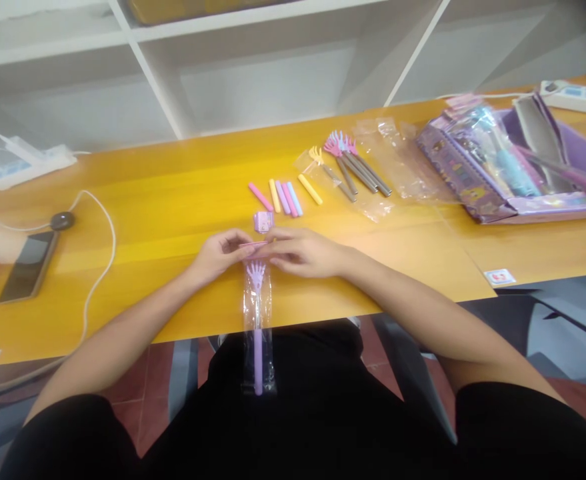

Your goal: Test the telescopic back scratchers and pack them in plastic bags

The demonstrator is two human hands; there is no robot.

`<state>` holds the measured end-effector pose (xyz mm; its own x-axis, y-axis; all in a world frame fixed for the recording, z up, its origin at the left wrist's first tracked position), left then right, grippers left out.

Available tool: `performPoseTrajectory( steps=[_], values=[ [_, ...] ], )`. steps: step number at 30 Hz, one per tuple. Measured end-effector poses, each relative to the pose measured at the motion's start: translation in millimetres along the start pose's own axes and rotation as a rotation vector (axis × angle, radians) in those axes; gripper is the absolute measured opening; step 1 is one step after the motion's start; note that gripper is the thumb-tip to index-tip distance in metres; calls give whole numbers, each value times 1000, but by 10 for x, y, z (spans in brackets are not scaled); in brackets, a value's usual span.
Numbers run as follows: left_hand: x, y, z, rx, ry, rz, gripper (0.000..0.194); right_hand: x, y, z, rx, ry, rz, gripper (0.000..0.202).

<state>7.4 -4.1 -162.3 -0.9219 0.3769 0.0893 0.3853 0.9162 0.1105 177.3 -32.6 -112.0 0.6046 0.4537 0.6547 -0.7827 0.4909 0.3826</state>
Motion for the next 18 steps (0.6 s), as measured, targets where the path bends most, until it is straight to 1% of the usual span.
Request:
performPoseTrajectory(
  steps=[3,5,6,8,11,14,18],
  values=[
    [-17,-7,-9,-5,21,-3,51,-33,6,-68,-47,68,9,25],
    [-26,-20,-19,-12,37,-16,48,-38,13,-166,-126,156,-36,18],
    [-29,-27,-27,-17,45,-24,46,-39,14,-223,-173,204,-71,19],
    [-31,-38,-45,-30,60,-44,43,-62,12,-335,-266,299,-128,30],
    [-29,-39,-64,-48,78,-68,42,-132,38,-395,-335,315,-141,43],
    [-34,-30,-69,-55,79,-70,42,-141,89,-345,-318,224,-136,47],
    [-47,-25,-76,-60,55,-60,46,-136,126,-304,-302,211,-125,56]
  ],
)
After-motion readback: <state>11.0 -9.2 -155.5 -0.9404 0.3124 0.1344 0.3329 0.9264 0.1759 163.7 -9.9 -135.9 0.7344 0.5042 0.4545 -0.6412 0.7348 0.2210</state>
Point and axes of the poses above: each hand's wrist, its own y-axis towards the middle knuckle, its own x-axis out of the back of the hand, z = x × y, the point moved 10 cm from there along y, towards the middle knuckle, and after that the axes turned 8 degrees about -x, right-handed, at the moved point
